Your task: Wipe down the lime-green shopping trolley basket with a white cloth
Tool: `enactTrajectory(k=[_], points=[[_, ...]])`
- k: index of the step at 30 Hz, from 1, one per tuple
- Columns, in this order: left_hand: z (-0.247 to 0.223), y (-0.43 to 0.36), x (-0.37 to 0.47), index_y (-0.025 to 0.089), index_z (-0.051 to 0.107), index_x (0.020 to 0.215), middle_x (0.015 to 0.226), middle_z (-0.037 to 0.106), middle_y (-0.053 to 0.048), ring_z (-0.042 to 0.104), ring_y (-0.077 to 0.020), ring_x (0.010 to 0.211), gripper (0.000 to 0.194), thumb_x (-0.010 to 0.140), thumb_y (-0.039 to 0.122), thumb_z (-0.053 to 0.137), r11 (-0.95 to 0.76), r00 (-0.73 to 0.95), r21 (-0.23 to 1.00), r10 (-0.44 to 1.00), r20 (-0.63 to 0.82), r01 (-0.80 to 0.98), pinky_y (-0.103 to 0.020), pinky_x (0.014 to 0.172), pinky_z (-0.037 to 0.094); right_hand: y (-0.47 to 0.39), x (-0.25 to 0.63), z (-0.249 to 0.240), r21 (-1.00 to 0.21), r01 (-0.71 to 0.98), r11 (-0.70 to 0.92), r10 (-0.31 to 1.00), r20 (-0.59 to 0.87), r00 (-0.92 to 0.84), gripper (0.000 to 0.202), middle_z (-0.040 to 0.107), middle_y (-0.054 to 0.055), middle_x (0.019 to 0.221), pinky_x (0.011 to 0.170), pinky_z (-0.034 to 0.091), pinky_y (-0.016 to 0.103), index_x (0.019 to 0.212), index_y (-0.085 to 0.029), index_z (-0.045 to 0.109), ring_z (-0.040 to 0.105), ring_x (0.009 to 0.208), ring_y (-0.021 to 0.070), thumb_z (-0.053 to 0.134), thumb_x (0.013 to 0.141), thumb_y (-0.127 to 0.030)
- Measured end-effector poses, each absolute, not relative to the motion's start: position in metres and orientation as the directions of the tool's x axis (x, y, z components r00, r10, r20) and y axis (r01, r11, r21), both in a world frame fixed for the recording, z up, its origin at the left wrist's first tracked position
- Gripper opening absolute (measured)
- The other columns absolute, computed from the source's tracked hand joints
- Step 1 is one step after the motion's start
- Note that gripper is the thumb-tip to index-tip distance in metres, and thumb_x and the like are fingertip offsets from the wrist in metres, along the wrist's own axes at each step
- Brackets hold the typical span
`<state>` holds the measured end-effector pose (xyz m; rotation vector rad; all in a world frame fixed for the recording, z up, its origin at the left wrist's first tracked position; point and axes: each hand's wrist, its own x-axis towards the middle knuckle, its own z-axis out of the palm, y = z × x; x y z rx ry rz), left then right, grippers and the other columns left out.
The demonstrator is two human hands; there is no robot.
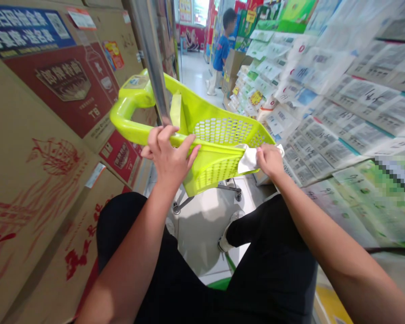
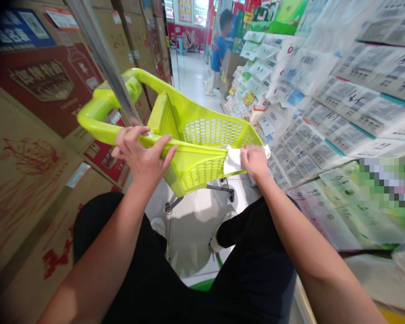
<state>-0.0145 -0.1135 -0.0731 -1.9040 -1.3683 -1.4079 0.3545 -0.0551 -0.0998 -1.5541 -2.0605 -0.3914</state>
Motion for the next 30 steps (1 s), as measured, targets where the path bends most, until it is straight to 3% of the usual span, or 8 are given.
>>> enactTrajectory(k=[3, 5, 10, 15, 20, 25, 27, 30], points=[[-0.077, -0.110, -0.010, 0.037, 0.074, 0.120, 0.141, 0.056, -0.013, 0.040, -0.0433, 0.144, 0.028, 0.091, 0.038, 0.073, -0.428, -0.006, 0.210, 0.431, 0.902, 0.879, -0.073, 0.113, 0.029, -0.055, 0.364, -0.100, -0.125, 0.979, 0.161, 0.837, 0.543, -0.068, 0.059, 0.069, 0.015, 0.083, 0.078, 0.038, 0.039, 0.081, -0.020, 0.066, 0.059, 0.082, 0.0282, 0.026, 0.107, -0.054], [-0.080, -0.106, -0.004, 0.035, 0.075, 0.118, 0.140, 0.057, -0.014, 0.038, -0.0427, 0.145, 0.026, 0.093, 0.040, 0.071, -0.430, -0.017, 0.215, 0.419, 0.908, 0.877, -0.073, 0.112, 0.029, -0.058, 0.334, -0.092, -0.155, 0.975, 0.162, 0.863, 0.502, -0.063, 0.064, 0.071, 0.016, 0.084, 0.078, 0.039, 0.040, 0.084, -0.018, 0.069, 0.062, 0.084, 0.0293, 0.026, 0.107, -0.060], [-0.082, -0.097, 0.006, 0.030, 0.073, 0.115, 0.141, 0.059, -0.008, 0.024, -0.0365, 0.155, 0.030, 0.100, 0.049, 0.055, -0.414, -0.068, 0.270, 0.441, 0.895, 0.869, -0.071, 0.113, 0.025, -0.075, 0.199, -0.065, -0.209, 0.806, 0.555, 0.733, 0.581, -0.354, 0.064, 0.073, 0.013, 0.104, 0.089, 0.042, 0.040, 0.110, -0.020, 0.067, 0.064, 0.099, 0.0293, 0.025, 0.107, -0.067], [-0.078, -0.093, -0.010, 0.029, 0.071, 0.119, 0.140, 0.060, -0.006, 0.012, -0.0358, 0.158, 0.038, 0.100, 0.053, 0.048, -0.422, -0.040, 0.300, 0.524, 0.851, 0.856, -0.070, 0.114, 0.019, -0.073, 0.182, -0.066, -0.198, 0.765, 0.613, 0.704, 0.576, -0.415, 0.060, 0.072, 0.010, 0.104, 0.088, 0.043, 0.039, 0.107, -0.024, 0.064, 0.062, 0.099, 0.0269, 0.017, 0.110, -0.062], [-0.074, -0.091, -0.028, 0.030, 0.070, 0.119, 0.140, 0.058, -0.005, 0.008, -0.0362, 0.157, 0.039, 0.099, 0.056, 0.050, -0.378, -0.094, 0.402, 0.621, 0.778, 0.834, -0.071, 0.115, 0.010, -0.054, 0.307, -0.099, -0.195, 0.926, 0.323, 0.825, 0.538, -0.175, 0.058, 0.072, 0.015, 0.090, 0.083, 0.041, 0.041, 0.085, -0.020, 0.066, 0.061, 0.087, 0.0282, 0.022, 0.109, -0.050], [-0.076, -0.092, -0.015, 0.029, 0.070, 0.116, 0.147, 0.054, -0.004, 0.015, -0.0358, 0.155, 0.037, 0.099, 0.056, 0.052, -0.406, -0.113, 0.401, 0.572, 0.812, 0.821, -0.071, 0.113, 0.013, -0.044, 0.329, -0.108, -0.359, 0.933, -0.006, 0.782, 0.580, 0.228, 0.054, 0.070, 0.019, 0.082, 0.083, 0.041, 0.045, 0.079, -0.017, 0.070, 0.060, 0.086, 0.0319, 0.032, 0.104, -0.047], [-0.077, -0.093, -0.004, 0.028, 0.070, 0.117, 0.147, 0.055, -0.006, 0.013, -0.0344, 0.156, 0.038, 0.100, 0.055, 0.050, -0.388, -0.108, 0.380, 0.566, 0.817, 0.840, -0.072, 0.112, 0.015, -0.052, 0.282, -0.103, -0.384, 0.922, 0.049, 0.774, 0.599, 0.208, 0.052, 0.071, 0.019, 0.086, 0.088, 0.041, 0.047, 0.084, -0.017, 0.072, 0.060, 0.088, 0.0325, 0.034, 0.104, -0.046], [-0.080, -0.093, 0.010, 0.027, 0.071, 0.115, 0.145, 0.057, -0.007, 0.012, -0.0315, 0.156, 0.038, 0.101, 0.055, 0.049, -0.349, -0.099, 0.342, 0.558, 0.824, 0.872, -0.072, 0.112, 0.017, -0.071, 0.197, -0.092, -0.354, 0.865, 0.356, 0.732, 0.681, -0.022, 0.049, 0.071, 0.015, 0.110, 0.098, 0.039, 0.047, 0.110, -0.020, 0.070, 0.058, 0.103, 0.0315, 0.029, 0.109, -0.047]])
